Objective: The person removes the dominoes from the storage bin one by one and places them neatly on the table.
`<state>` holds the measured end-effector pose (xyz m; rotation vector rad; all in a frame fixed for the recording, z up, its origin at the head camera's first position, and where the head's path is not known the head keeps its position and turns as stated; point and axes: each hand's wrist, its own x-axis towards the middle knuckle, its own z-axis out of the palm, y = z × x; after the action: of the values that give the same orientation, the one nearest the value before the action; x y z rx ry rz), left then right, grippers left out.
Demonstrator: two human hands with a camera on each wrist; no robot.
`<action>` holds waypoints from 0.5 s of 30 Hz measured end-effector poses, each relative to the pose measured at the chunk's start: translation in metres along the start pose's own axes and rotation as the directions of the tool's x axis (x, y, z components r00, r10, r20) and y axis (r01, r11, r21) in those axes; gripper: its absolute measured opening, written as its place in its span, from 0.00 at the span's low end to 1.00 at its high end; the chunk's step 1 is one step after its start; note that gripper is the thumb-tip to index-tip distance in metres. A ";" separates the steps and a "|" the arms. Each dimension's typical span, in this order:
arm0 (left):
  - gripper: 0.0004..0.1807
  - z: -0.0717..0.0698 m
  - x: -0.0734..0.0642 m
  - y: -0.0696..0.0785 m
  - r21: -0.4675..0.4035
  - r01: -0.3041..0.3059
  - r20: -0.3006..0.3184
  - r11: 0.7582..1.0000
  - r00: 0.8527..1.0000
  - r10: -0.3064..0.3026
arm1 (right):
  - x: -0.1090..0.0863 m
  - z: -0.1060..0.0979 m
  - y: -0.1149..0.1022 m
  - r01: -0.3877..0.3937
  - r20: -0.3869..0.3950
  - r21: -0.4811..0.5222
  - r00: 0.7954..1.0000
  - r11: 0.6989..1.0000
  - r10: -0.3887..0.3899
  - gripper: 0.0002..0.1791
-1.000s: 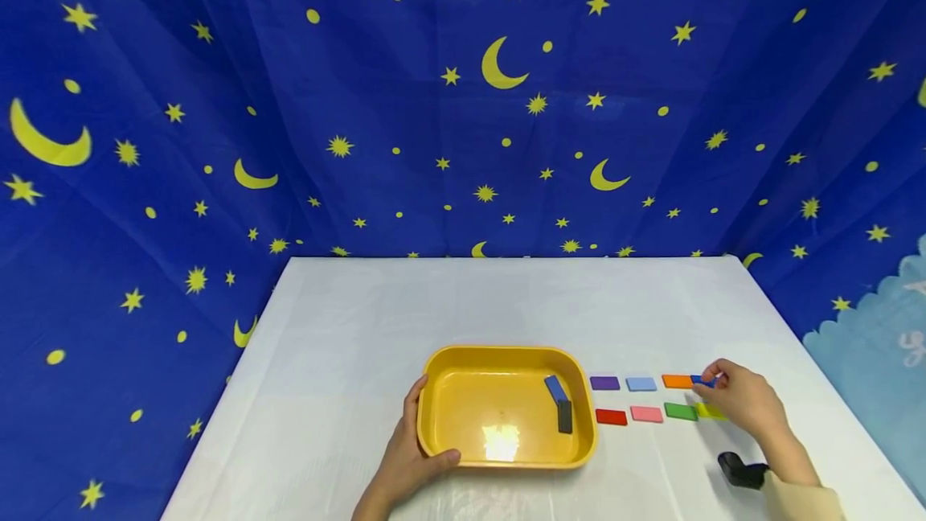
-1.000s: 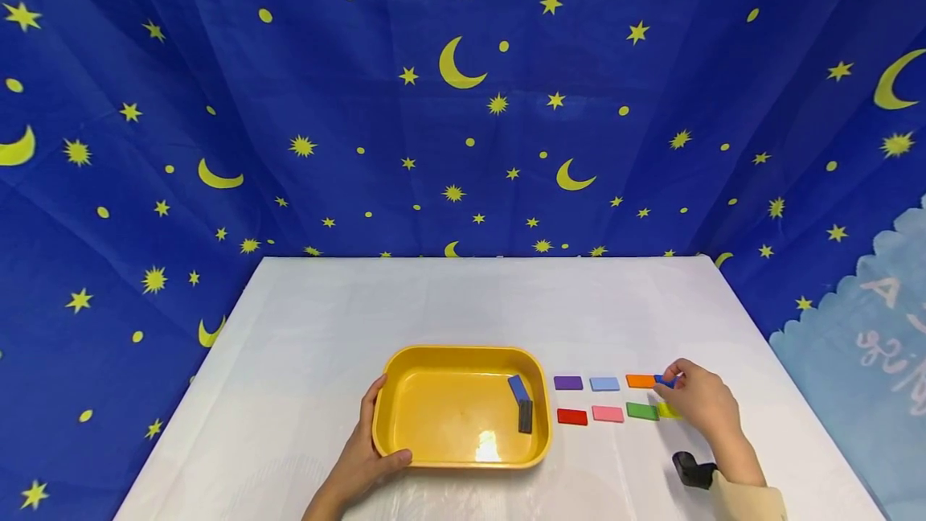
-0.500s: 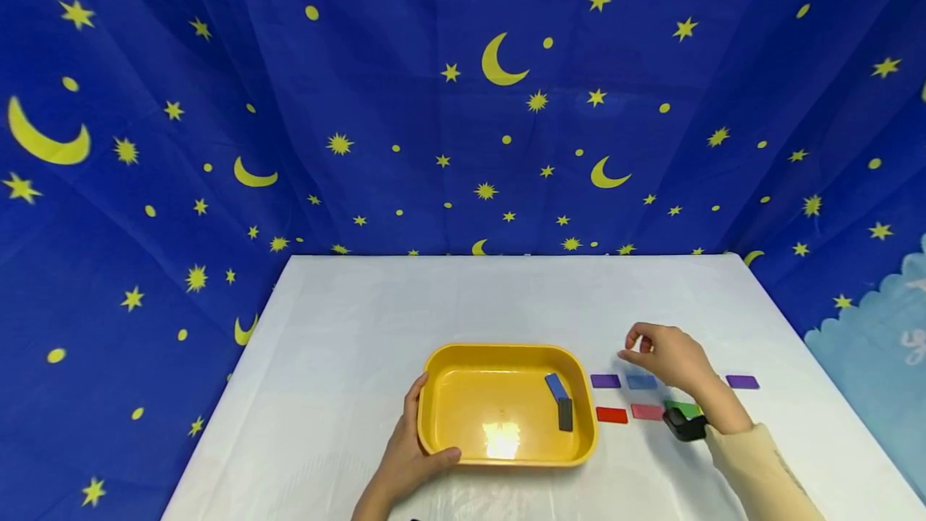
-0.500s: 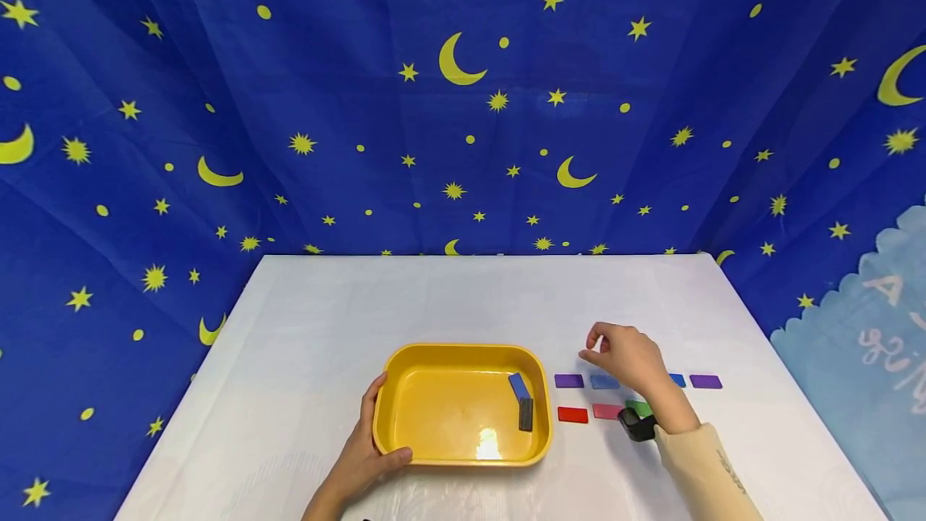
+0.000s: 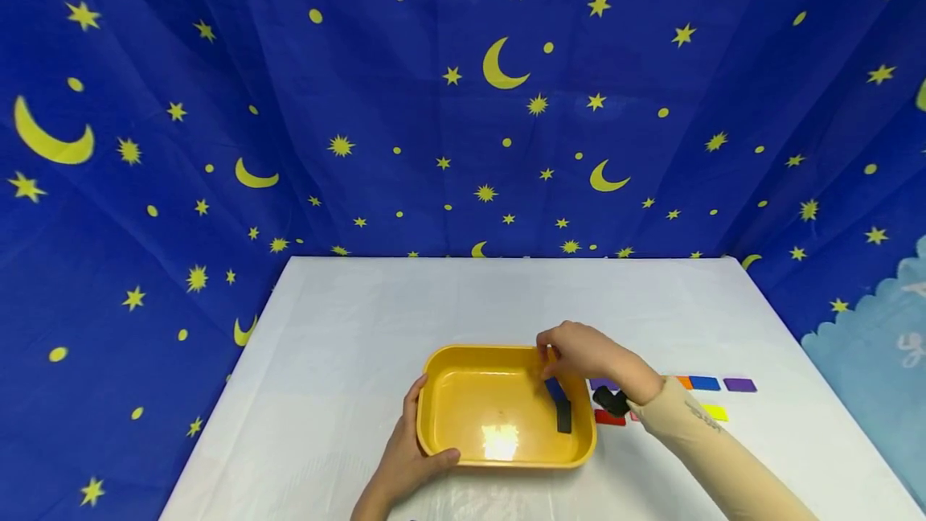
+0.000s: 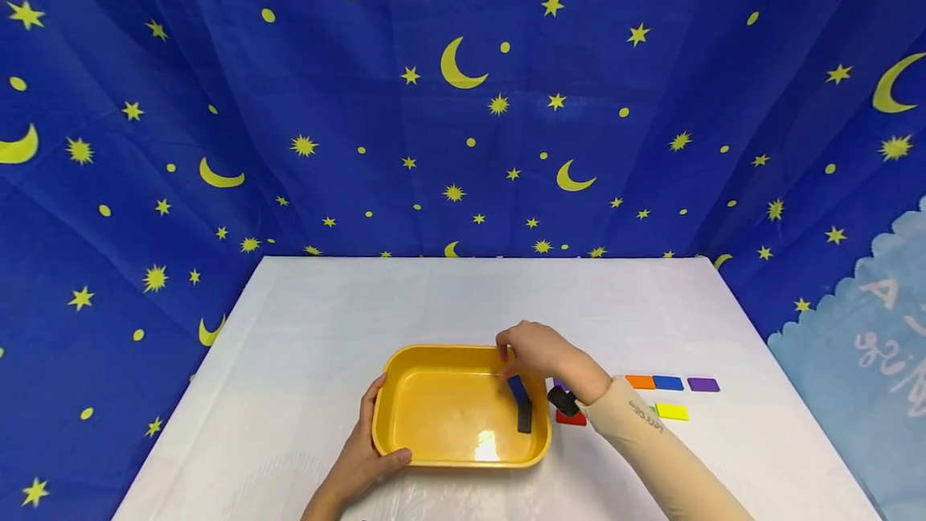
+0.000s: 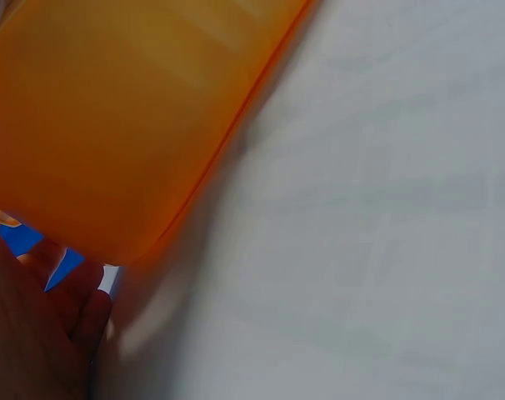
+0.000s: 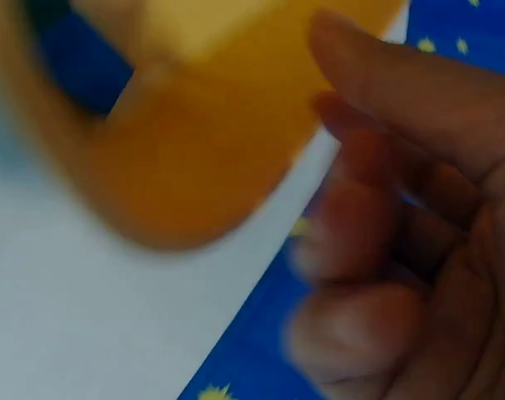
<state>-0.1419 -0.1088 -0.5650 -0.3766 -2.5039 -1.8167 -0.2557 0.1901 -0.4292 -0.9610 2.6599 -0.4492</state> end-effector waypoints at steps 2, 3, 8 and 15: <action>0.60 0.000 0.000 0.000 0.003 0.008 0.001 1.000 1.000 -0.008 | 0.006 0.005 -0.008 -0.019 0.073 -0.028 0.997 0.999 0.021 0.12; 0.60 0.000 -0.001 0.000 0.001 0.017 0.004 1.000 1.000 -0.017 | 0.008 0.007 -0.011 -0.029 0.110 -0.043 0.993 0.999 0.034 0.13; 0.59 0.000 -0.002 0.000 -0.014 0.041 0.013 0.999 0.999 -0.041 | 0.016 0.016 -0.021 -0.061 0.211 -0.124 0.974 0.990 0.086 0.17; 0.60 -0.001 -0.002 0.001 -0.022 0.041 0.016 0.999 0.999 -0.040 | 0.025 0.031 -0.025 -0.070 0.238 -0.329 0.959 0.942 0.154 0.22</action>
<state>-0.1404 -0.1096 -0.5643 -0.3442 -2.5217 -1.8645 -0.2488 0.1496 -0.4514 -0.8736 2.5672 0.1323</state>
